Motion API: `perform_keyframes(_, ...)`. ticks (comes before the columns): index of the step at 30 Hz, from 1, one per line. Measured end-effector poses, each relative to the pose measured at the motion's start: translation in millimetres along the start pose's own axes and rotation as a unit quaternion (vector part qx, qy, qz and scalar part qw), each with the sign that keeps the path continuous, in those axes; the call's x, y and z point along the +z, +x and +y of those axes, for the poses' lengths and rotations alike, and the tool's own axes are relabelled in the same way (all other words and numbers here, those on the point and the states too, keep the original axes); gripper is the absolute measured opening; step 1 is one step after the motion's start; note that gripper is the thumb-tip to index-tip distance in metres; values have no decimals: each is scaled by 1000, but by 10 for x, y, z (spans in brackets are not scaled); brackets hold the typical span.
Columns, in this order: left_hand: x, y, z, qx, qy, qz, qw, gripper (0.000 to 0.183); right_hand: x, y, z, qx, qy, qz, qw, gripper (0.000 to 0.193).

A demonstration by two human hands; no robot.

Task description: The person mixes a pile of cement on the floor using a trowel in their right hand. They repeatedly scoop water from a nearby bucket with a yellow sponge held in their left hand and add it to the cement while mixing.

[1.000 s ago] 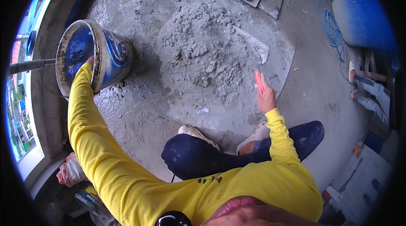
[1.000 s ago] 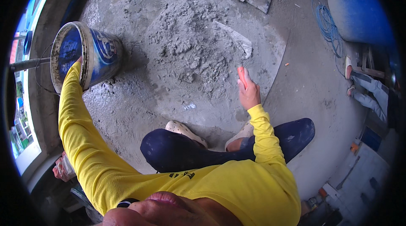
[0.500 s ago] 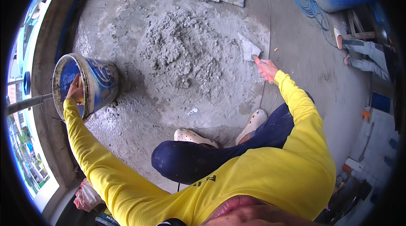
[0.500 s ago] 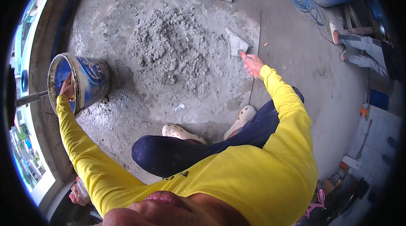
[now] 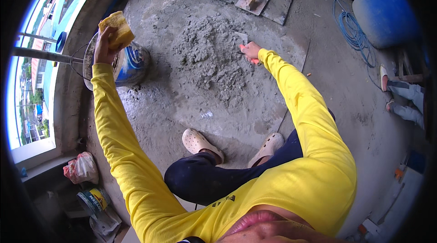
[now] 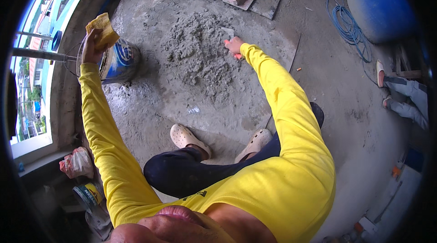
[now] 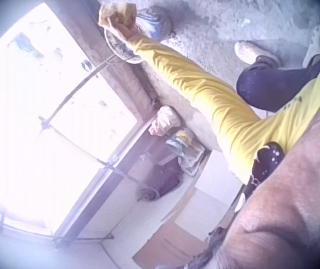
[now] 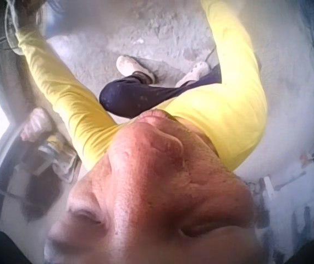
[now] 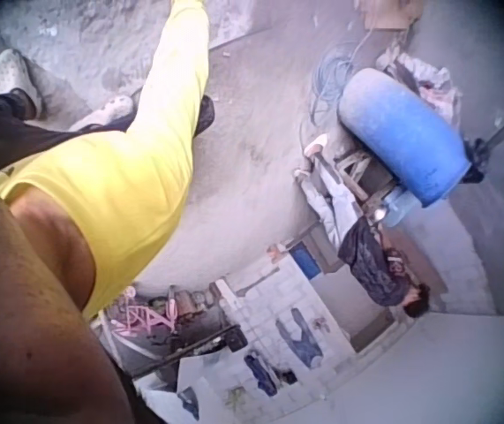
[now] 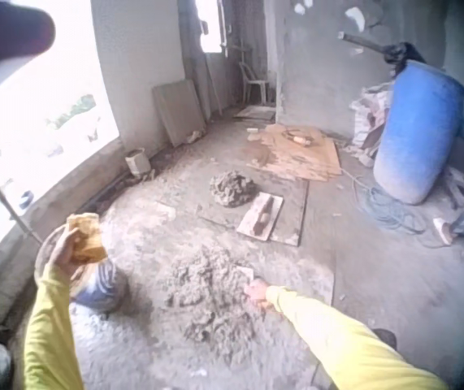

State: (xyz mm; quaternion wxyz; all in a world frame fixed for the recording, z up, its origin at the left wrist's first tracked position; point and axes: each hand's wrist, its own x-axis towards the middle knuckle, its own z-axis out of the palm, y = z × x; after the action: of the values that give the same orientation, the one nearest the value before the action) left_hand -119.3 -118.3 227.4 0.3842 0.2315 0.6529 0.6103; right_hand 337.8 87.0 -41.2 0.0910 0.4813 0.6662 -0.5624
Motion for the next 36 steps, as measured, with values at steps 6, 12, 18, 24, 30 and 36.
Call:
perform_keyframes(6,1567,-170,-808,-93,-23,-114,989,49,1014,-392,16,-130,-236,204,941,41)
perform_keyframes(12,2337,-305,-1499,-88,-39,-120,988,39,831,-1456,647,-110,-211,161,958,56)
perform_keyframes(18,2408,-38,-1887,7,94,-85,992,39,581,-2350,1325,92,297,88,946,32)
perform_keyframes(24,1710,183,-1651,96,165,-76,979,50,910,-1954,1083,119,431,-13,895,26)
perform_keyframes(30,447,429,-929,228,176,-20,957,49,1045,-348,-9,18,337,-24,941,21)
perform_keyframes(36,-385,282,-683,241,175,51,953,50,1255,-267,-584,-122,-144,179,966,47)
